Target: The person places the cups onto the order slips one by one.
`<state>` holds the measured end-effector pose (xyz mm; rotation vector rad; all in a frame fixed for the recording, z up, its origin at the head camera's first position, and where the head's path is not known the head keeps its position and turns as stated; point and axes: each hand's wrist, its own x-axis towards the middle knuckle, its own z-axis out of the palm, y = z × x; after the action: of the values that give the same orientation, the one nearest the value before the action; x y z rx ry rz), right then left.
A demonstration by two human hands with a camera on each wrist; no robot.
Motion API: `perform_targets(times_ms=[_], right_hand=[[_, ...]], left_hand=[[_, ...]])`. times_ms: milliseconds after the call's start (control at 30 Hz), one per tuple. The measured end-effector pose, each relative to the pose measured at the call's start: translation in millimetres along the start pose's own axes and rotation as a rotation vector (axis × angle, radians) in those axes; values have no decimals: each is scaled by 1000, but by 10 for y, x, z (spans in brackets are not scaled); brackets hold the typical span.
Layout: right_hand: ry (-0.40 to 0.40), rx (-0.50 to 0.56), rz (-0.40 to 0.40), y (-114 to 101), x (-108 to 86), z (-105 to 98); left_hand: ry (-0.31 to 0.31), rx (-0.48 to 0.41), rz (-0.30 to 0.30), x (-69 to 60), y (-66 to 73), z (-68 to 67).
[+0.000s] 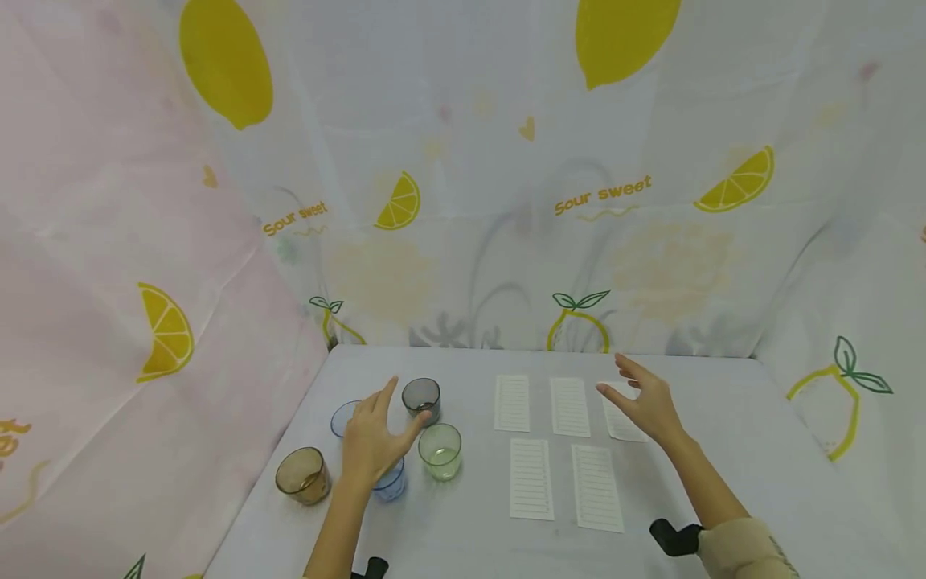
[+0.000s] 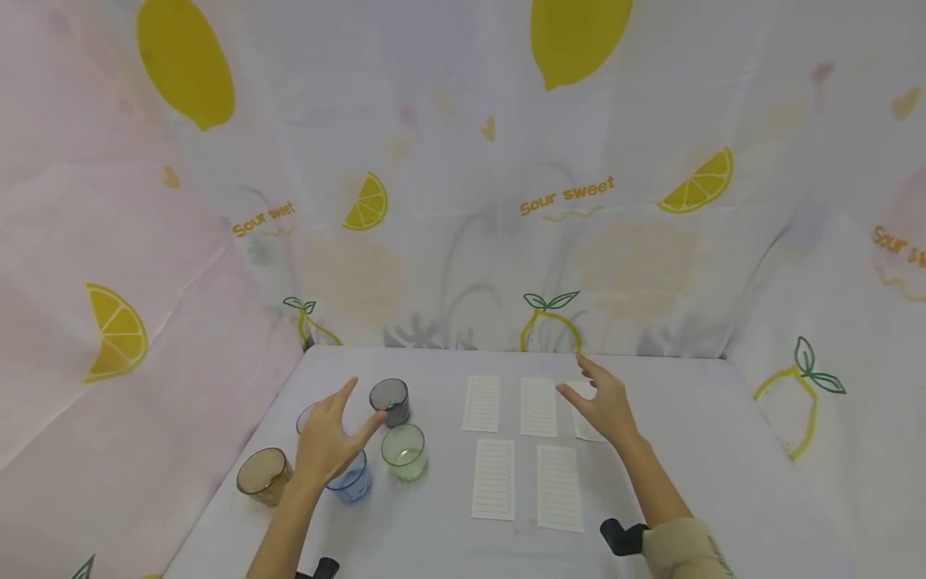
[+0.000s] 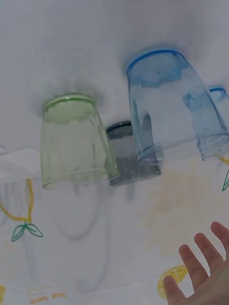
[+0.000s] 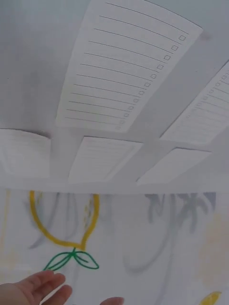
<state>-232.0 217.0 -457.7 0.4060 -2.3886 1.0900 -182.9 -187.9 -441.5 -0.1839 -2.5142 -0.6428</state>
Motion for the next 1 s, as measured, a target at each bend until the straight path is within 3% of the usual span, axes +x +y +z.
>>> perform_targets(times_ms=[333, 500, 800, 1000], right_hand=[[-22, 126, 16, 53, 61, 374], [-36, 152, 25, 68, 105, 548], [-84, 199, 58, 15, 146, 765], [-125, 210, 70, 54, 173, 920]], left_hand=[[-20, -160, -141, -415, -83, 95], [29, -193, -160, -586, -104, 130], [56, -236, -230, -787, -147, 211], [107, -256, -228, -870, -157, 291]])
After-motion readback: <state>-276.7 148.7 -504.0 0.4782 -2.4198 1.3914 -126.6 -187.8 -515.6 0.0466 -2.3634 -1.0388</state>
